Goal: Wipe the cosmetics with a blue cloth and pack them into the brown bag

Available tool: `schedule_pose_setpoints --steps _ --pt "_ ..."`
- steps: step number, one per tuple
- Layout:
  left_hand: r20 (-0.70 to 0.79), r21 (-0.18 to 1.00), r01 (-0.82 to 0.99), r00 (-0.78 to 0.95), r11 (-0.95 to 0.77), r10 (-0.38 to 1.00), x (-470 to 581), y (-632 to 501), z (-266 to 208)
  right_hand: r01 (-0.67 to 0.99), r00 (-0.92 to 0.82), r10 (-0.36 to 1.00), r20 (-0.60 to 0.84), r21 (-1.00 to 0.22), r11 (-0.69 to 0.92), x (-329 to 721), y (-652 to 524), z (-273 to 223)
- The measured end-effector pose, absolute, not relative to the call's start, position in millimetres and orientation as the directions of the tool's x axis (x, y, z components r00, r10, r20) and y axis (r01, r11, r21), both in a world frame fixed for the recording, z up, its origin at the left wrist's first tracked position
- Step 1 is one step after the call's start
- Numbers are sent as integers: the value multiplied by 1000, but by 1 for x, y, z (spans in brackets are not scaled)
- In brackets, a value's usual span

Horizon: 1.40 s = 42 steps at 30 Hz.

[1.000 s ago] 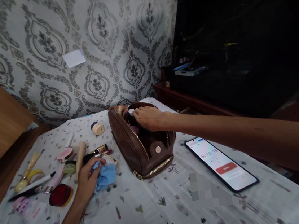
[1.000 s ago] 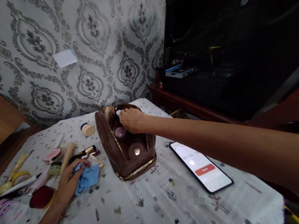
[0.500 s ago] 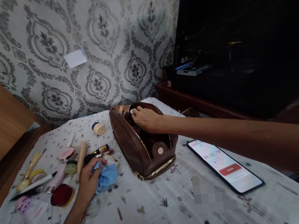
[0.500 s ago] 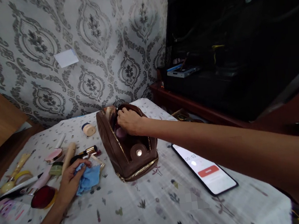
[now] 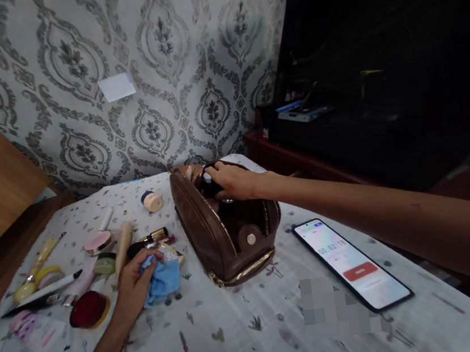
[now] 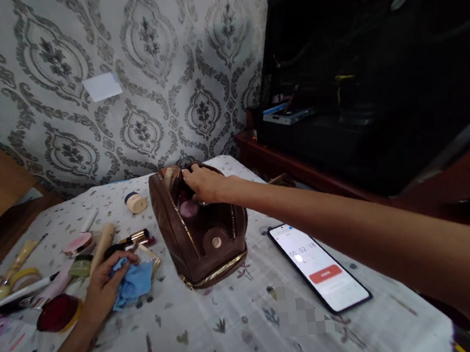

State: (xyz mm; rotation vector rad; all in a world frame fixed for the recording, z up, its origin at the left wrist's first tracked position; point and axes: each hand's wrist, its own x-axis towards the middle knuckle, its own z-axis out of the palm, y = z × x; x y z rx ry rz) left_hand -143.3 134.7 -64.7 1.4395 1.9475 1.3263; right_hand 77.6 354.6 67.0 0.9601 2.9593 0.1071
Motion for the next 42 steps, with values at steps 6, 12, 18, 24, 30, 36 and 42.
schedule_pose_setpoints --steps 6,12,18,24,30,36,42 --pt "213 855 518 -412 35 886 -143 134 -65 523 -846 532 -29 152 839 81 349 76" --pt "208 844 534 -422 57 882 -143 134 -63 460 -868 496 -16 349 816 87 335 80" --pt "223 818 571 -425 69 877 -140 134 -57 241 -963 262 -59 238 941 99 353 74" --pt "225 812 579 -430 75 874 -142 134 -60 228 -968 244 -57 202 953 106 359 83" --pt "265 770 634 -412 66 872 -146 135 -64 201 -974 213 -78 134 970 112 358 91" --pt "301 757 651 -414 49 859 -144 135 -65 323 -938 339 -68 176 930 115 354 90" --pt "296 758 647 -456 84 839 -144 133 -67 406 -912 407 41 212 889 108 355 78"
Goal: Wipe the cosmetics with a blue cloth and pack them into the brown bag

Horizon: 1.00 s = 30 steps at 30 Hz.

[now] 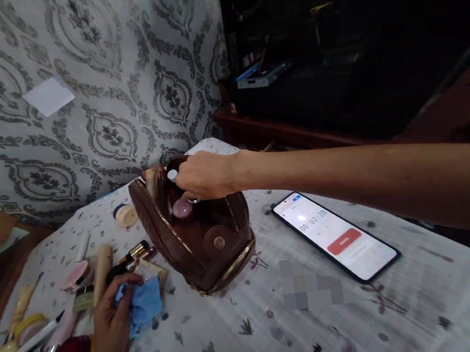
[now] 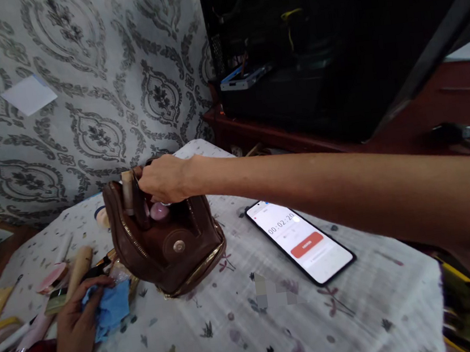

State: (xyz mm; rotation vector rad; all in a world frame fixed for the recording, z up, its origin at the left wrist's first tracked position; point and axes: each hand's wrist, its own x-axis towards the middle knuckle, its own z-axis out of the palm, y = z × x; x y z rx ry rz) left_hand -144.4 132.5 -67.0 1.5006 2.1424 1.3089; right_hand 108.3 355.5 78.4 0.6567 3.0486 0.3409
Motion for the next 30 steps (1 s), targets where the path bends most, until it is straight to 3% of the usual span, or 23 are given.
schedule_pose_setpoints --steps 5,11,17,26,30 --pt "298 753 652 -456 87 839 -144 133 -67 443 -896 426 122 212 871 106 357 72" --pt "323 719 690 -442 87 837 -143 133 -66 284 -955 294 -32 170 944 117 355 80" --pt "336 685 723 -427 93 839 -145 133 -67 302 -950 311 -44 146 942 121 351 84" --pt "342 685 724 -416 80 843 -138 134 -63 217 -975 223 24 -142 966 114 352 91" --pt "342 694 717 -414 71 844 -139 133 -64 229 -972 235 19 -162 960 112 352 89"
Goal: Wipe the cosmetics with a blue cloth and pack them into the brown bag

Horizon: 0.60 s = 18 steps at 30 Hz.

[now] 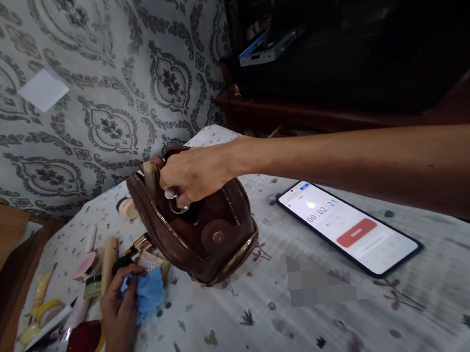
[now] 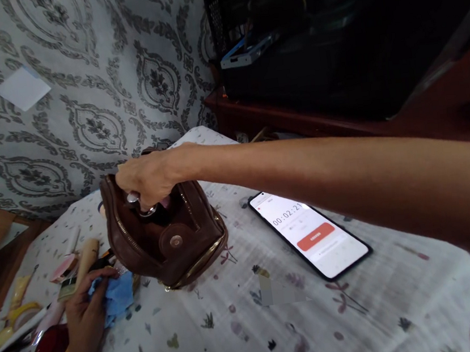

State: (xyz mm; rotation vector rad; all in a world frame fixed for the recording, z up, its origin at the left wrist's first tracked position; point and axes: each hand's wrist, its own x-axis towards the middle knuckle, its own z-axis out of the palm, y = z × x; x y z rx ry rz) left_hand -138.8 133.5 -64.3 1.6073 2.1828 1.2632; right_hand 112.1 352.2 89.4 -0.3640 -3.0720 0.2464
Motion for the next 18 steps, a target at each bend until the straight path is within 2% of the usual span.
schedule_pose_setpoints --steps 5,10,18 --pt "346 710 703 -406 48 846 -141 132 -67 314 -944 325 54 -151 937 116 351 91" --pt "364 715 698 -398 21 842 -138 133 -64 346 -934 355 41 -147 927 114 353 93" --pt "341 732 681 -397 25 852 -135 135 -60 562 -827 562 -18 -62 825 109 347 99"
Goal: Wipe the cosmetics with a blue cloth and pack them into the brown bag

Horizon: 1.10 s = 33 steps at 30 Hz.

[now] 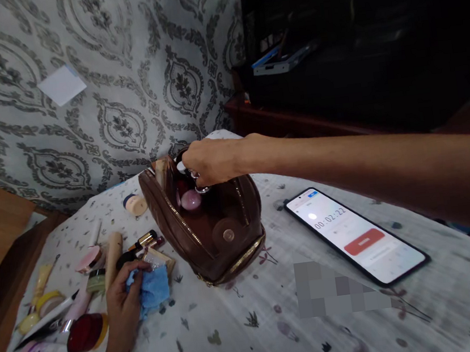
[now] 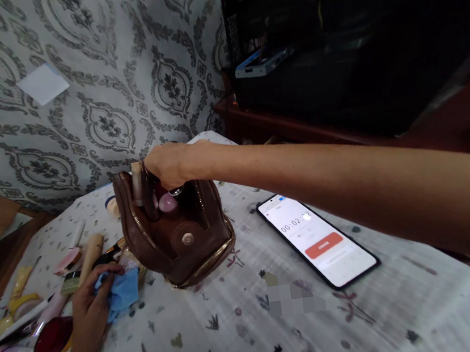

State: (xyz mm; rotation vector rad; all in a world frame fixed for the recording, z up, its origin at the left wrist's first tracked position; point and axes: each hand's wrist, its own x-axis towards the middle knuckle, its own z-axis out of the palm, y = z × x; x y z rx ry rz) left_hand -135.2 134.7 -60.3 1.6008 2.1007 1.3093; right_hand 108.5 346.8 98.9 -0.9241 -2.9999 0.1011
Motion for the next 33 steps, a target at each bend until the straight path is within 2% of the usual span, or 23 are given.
schedule_pose_setpoints --steps 14,23,33 --pt "332 743 667 -425 44 842 -135 135 -61 545 -837 547 -3 69 835 105 351 95" --pt "320 760 649 -416 31 851 -137 135 -64 531 -844 536 -37 87 843 101 347 98" --pt "325 768 641 -392 2 861 -142 134 -69 582 -813 579 56 78 810 101 353 91"
